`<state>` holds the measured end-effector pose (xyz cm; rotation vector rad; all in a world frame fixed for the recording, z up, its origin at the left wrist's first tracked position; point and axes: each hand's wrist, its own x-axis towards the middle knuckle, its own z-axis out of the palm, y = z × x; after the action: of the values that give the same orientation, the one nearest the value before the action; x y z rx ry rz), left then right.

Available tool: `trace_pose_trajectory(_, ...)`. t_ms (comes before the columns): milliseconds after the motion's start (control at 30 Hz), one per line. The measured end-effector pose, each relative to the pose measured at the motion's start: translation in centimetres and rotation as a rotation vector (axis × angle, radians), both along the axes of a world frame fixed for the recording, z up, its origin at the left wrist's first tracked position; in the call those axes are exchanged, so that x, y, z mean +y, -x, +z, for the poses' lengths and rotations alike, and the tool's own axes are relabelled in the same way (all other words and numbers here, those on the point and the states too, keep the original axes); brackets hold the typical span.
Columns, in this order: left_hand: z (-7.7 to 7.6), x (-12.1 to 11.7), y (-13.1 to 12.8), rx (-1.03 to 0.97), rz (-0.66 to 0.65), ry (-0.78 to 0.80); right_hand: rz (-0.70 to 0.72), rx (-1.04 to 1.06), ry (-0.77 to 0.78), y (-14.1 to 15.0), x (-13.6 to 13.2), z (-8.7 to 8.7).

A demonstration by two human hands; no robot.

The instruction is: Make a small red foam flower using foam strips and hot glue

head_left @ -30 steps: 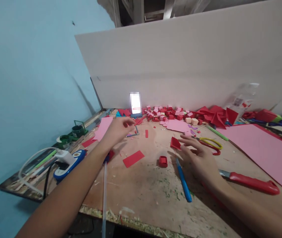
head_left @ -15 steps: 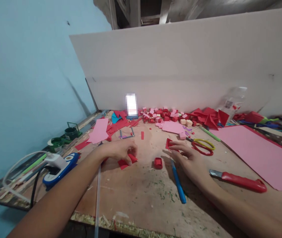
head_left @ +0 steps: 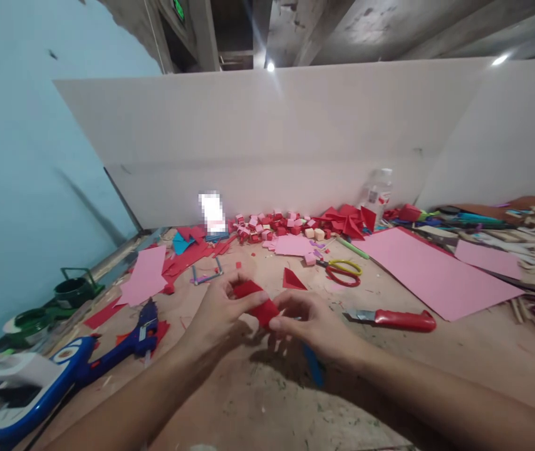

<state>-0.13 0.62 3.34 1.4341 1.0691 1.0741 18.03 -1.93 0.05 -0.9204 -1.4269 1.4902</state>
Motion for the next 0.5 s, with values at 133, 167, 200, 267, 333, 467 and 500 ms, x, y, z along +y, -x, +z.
trace_pose_trajectory(133,-0.7,-0.1,-0.1,-0.038,-0.075,0.101,-0.042,0.042,0.03,0.0,0.4,-0.7)
trace_pose_trajectory(167,-0.7,0.0,0.0,-0.012,-0.079,0.066,-0.064,0.063,0.045,-0.1,0.6,-0.7)
trace_pose_trajectory(200,-0.7,0.2,0.2,0.039,-0.075,-0.006,-0.092,0.088,0.065,-0.3,0.8,-0.7)
trace_pose_trajectory(267,-0.7,0.7,0.9,0.198,-0.053,-0.252,-0.161,0.125,0.112,-0.7,1.3,-0.6)
trace_pose_trajectory(333,-0.6,1.1,1.7,0.4,-0.066,-0.532,-0.23,0.104,0.146,-1.1,1.8,-0.5)
trace_pose_trajectory(467,-0.6,1.6,2.7,0.682,-0.183,-0.788,-0.245,0.013,0.117,-1.6,2.3,-0.8)
trace_pose_trajectory(500,-0.7,1.6,2.7,0.718,-0.205,-0.779,-0.232,0.006,0.105,-1.5,2.4,-1.0)
